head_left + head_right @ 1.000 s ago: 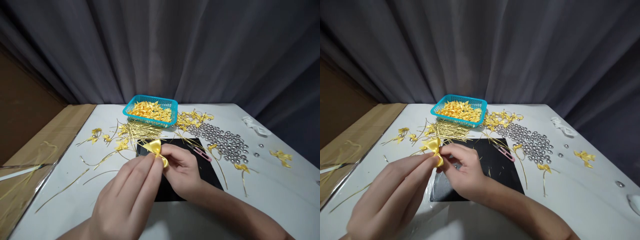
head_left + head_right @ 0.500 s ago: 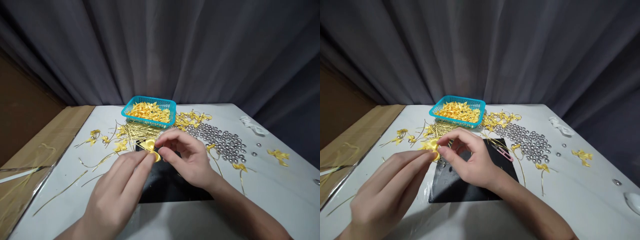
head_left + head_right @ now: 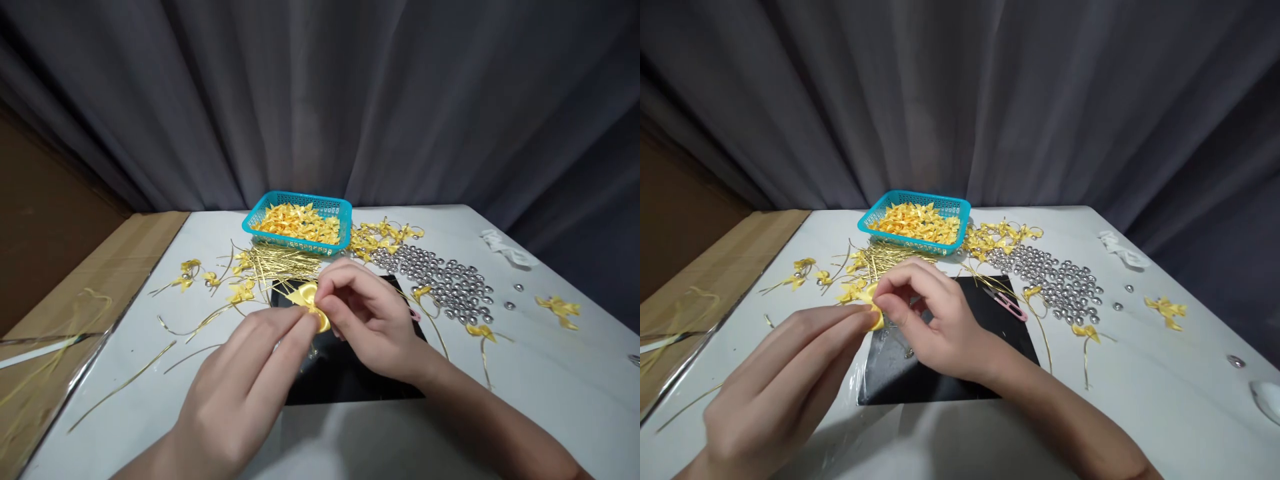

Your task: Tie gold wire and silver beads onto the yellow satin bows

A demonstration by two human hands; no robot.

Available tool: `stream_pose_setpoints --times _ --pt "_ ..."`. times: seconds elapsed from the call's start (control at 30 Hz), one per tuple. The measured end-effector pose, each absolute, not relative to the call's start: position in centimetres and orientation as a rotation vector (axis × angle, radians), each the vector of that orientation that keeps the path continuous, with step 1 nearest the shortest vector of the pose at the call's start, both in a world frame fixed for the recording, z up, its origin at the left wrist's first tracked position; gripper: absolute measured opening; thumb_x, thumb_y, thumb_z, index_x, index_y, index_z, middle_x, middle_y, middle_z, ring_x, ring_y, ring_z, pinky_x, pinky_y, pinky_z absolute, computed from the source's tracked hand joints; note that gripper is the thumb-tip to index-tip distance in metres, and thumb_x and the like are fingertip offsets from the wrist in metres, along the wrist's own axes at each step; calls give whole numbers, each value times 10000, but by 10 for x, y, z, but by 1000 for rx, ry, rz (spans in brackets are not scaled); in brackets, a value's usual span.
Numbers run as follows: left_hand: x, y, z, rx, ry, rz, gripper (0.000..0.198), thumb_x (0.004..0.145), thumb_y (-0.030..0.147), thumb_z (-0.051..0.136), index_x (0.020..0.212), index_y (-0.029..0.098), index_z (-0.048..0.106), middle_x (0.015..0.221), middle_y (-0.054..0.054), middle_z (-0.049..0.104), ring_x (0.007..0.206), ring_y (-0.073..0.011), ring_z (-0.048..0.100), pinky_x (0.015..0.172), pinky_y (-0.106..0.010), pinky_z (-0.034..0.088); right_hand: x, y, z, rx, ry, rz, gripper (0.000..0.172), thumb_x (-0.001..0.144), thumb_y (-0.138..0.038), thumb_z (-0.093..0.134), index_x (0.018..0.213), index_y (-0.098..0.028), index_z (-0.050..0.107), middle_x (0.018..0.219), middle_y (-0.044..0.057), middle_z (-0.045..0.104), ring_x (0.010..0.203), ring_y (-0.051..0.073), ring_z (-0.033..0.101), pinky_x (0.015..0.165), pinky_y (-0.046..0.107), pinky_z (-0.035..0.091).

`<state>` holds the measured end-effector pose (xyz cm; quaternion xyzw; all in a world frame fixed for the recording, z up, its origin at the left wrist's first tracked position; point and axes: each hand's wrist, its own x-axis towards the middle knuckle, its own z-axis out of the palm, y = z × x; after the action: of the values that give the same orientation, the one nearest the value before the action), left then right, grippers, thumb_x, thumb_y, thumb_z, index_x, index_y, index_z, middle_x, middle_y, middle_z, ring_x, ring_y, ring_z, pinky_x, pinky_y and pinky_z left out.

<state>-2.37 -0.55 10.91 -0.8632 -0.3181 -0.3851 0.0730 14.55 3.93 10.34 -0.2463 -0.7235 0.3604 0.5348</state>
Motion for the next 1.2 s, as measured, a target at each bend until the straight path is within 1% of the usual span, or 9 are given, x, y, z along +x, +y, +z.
stream_pose_setpoints --times 0.17,0.3,0.4,0.57,0.67,0.77,0.87,1.0,1.2 --pt "-25 -6 112 -2567 -952 -1142 244 836 -30 509 1071 10 561 1003 -133 611 997 -169 559 859 -265 465 140 37 102 -522 -1542 1155 58 881 -183 508 831 -174 537 803 4 494 529 30 467 394 132 407" --pt "-26 -8 115 -2548 -966 -1148 225 842 -28 500 1052 16 564 981 -125 614 996 -160 559 867 -253 462 140 40 103 -497 -1482 1332 37 846 -191 558 825 -161 562 786 6 506 524 36 489 415 144 472" --pt "-26 -8 115 -2566 -944 -1148 223 840 -33 497 1048 16 561 986 -130 615 1004 -163 558 872 -256 462 141 41 104 -521 -1543 1268 54 849 -184 552 802 -162 564 794 11 517 544 41 485 407 135 453" --pt "-23 -7 111 -2604 -935 -1156 245 826 -41 510 1058 24 557 993 -131 616 988 -173 562 838 -264 477 142 34 106 -564 -1596 986 78 862 -153 518 794 -168 552 778 19 508 633 69 484 434 138 405" --pt "-23 -7 111 -2621 -920 -1164 264 826 -42 502 1076 29 551 998 -136 619 995 -180 562 834 -272 478 141 30 108 -546 -1514 1038 87 878 -167 493 801 -174 531 781 15 494 555 51 462 406 144 389" --pt "-24 -8 114 -2625 -935 -1154 266 836 -34 490 1084 43 547 988 -128 622 979 -167 565 827 -257 475 140 31 109 -500 -1506 1156 75 878 -177 495 817 -176 538 763 10 497 514 50 462 401 158 423" --pt "-25 -9 116 -2587 -950 -1186 252 836 -34 493 1066 53 548 954 -115 626 944 -153 568 817 -245 474 141 37 109 -510 -1641 1069 80 860 -170 524 794 -172 570 766 29 558 656 96 540 464 179 450" --pt "-24 -9 115 -2592 -938 -1213 252 830 -48 487 1047 56 558 920 -102 631 924 -144 572 801 -230 478 144 39 109 -449 -1775 744 116 855 -116 510 782 -180 574 757 22 576 733 109 545 663 244 473" --pt "-16 0 98 -2637 -825 -1210 224 840 -24 476 1034 28 573 908 -135 650 881 -169 584 752 -266 513 147 33 113 -500 -1610 621 141 889 -121 461 817 -204 550 778 17 531 746 111 503 695 249 443"
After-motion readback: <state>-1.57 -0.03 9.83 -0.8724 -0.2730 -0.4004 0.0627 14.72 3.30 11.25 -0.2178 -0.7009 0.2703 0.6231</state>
